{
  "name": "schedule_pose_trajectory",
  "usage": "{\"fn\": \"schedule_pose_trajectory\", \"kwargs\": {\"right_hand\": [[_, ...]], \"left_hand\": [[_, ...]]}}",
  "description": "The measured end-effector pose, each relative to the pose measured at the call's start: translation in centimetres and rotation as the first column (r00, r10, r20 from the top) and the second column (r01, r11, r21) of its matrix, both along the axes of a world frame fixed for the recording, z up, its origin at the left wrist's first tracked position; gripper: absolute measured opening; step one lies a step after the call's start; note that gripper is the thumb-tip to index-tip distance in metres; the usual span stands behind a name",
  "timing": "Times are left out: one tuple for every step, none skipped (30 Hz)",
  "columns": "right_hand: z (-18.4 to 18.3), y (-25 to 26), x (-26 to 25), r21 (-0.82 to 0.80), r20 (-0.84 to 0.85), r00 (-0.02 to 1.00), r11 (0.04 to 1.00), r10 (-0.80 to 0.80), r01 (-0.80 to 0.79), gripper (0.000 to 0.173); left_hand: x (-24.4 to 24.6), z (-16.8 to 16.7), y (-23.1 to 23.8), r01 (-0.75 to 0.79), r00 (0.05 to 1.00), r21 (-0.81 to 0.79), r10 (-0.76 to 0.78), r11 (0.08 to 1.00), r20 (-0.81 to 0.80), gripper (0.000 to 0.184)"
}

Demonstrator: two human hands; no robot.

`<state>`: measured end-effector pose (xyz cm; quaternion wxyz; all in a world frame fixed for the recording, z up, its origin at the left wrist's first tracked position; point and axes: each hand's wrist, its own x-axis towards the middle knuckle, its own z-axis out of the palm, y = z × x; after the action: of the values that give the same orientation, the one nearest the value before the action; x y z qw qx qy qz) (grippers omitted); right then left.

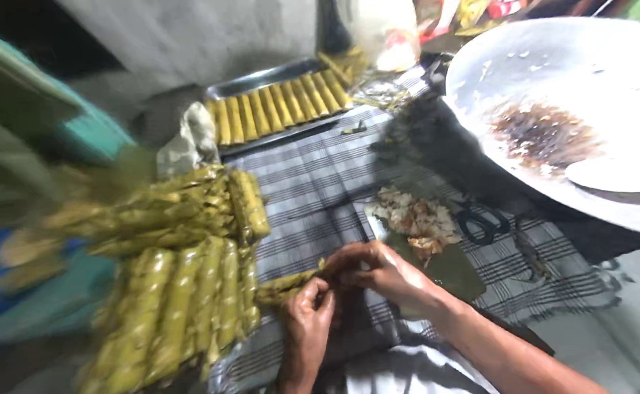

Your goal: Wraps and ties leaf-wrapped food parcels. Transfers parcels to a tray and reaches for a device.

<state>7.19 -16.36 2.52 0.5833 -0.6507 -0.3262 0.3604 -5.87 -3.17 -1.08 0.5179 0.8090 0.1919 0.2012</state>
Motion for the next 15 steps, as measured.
{"fn": "schedule_pose_trajectory", "kwargs": {"right_hand": [[-0.2,-0.3,-0.2,-0.007,0.185,0.982,1.0,0.029,-0.028,0.021],[-0.6,-0.5,-0.6,-0.014,0.362,0.932,0.999,0.032,-0.029,0.022],[-1.0,-0.6,-1.1,-0.02,0.505,0.863,1.0,0.014,-0.005,0.021],[-1.5,-0.5,-1.6,-0.013,0.614,0.789,0.999,-0.022,0.039,0.02],[-2.2,-0.5,-2.0,0.008,0.707,0.704,0.996,-0.069,0.089,0.02],[-2.8,-0.3,-2.4,0.041,0.786,0.607,0.989,-0.119,0.141,0.02],[-3.2,-0.1,-2.6,0.066,0.843,0.517,0.982,-0.149,0.175,0.021],[-3.5,0.1,-2.7,0.085,0.877,0.451,0.978,-0.165,0.191,0.021],[-3.7,0.3,-2.7,0.104,0.893,0.412,0.975,-0.179,0.197,0.021],[-3.8,0.5,-2.6,0.123,0.895,0.403,0.973,-0.193,0.195,0.019],[-3.8,0.7,-2.5,0.142,0.881,0.424,0.972,-0.211,0.189,0.018],[-3.8,0.8,-2.2,0.155,0.854,0.471,0.971,-0.223,0.18,0.017],[-3.6,0.9,-2.0,0.149,0.815,0.539,0.975,-0.214,0.163,0.016],[-3.4,0.9,-1.8,0.12,0.775,0.606,0.983,-0.179,0.136,0.015],[-3.2,1.0,-1.6,0.084,0.749,0.65,0.991,-0.132,0.104,0.015]], "left_hand": [[0.1,-0.3,0.4,0.025,0.999,0.027,-0.026,0.999,0.03,0.005],[0.4,-0.6,0.9,0.06,0.996,0.049,-0.063,0.997,0.064,0.006],[0.6,-0.9,1.5,0.103,0.99,0.063,-0.108,0.993,0.088,0.007],[1.0,-1.1,2.1,0.15,0.981,0.07,-0.157,0.986,0.11,0.007],[1.3,-1.3,2.6,0.188,0.973,0.078,-0.196,0.979,0.125,0.007],[1.7,-1.3,3.0,0.217,0.965,0.079,-0.226,0.973,0.133,0.008],[2.0,-1.2,3.3,0.24,0.96,0.066,-0.247,0.969,0.13,0.008],[2.2,-1.1,3.4,0.257,0.959,0.038,-0.26,0.966,0.117,0.009],[2.3,-0.9,3.5,0.269,0.958,0.008,-0.268,0.963,0.103,0.01],[2.2,-0.7,3.5,0.275,0.958,-0.018,-0.273,0.961,0.093,0.01],[2.0,-0.7,3.5,0.28,0.957,-0.033,-0.276,0.96,0.088,0.01],[1.8,-0.8,3.5,0.277,0.958,-0.041,-0.273,0.96,0.084,0.01],[1.5,-0.9,3.4,0.27,0.961,-0.051,-0.265,0.961,0.084,0.009],[1.2,-1.0,3.3,0.26,0.963,-0.071,-0.254,0.963,0.086,0.009],[1.0,-1.0,3.1,0.244,0.967,-0.093,-0.235,0.965,0.095,0.008]]}}
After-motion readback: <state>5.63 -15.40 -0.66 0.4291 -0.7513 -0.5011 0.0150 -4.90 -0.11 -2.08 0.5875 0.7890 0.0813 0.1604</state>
